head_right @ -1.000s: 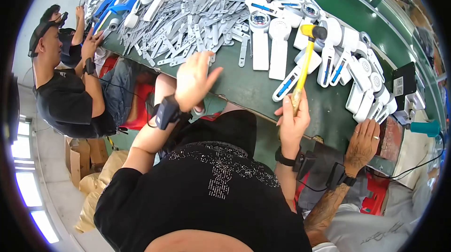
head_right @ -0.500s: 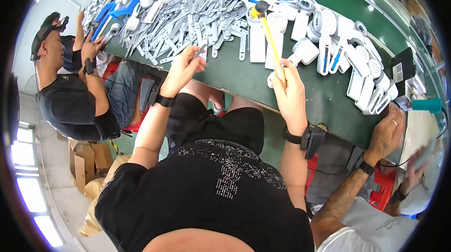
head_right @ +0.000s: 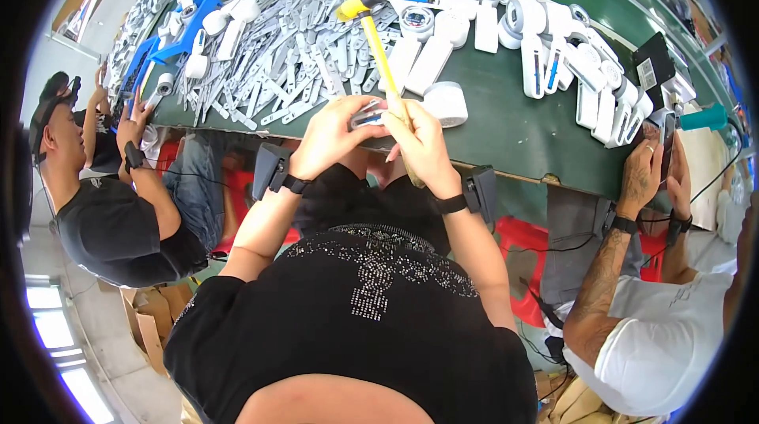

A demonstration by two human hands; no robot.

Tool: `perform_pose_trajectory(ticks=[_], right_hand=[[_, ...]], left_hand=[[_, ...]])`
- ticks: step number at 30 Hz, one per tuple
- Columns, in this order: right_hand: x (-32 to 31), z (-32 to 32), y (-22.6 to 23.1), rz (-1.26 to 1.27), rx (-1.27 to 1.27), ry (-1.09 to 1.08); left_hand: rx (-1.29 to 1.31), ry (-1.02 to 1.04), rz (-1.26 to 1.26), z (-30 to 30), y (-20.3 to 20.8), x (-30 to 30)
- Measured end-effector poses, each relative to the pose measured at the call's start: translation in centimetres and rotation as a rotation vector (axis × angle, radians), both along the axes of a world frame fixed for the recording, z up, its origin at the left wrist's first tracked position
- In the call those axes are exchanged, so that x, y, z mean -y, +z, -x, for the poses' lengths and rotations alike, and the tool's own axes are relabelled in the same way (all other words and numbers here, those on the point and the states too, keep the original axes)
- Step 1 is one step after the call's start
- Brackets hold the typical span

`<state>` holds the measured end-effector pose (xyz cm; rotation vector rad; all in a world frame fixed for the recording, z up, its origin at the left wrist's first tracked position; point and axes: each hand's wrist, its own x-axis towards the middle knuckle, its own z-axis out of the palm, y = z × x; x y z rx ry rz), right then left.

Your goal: Assembling white plastic components using a mallet on an assembly line.

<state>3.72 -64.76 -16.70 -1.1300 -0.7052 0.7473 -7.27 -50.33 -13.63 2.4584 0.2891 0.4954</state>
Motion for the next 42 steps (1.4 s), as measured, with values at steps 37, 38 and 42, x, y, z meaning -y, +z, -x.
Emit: perform_pose_trajectory(ticks=[37, 38, 42], right_hand=[[9.8, 9.2, 3.1, 0.679, 0.411, -0.369], [9.8, 9.2, 3.9, 0.642, 0.398, -0.379], [9.9, 8.7, 3.3, 0.656, 0.453, -0.35]], left_hand=[[0.27, -0.194, -0.198, -0.7, -2.1, -3.4], [0.264, -0.196, -0.142, -0.8, -2.4, -3.5], [0.311, -0.186, 0.132, -1.4, -2.3, -3.3]])
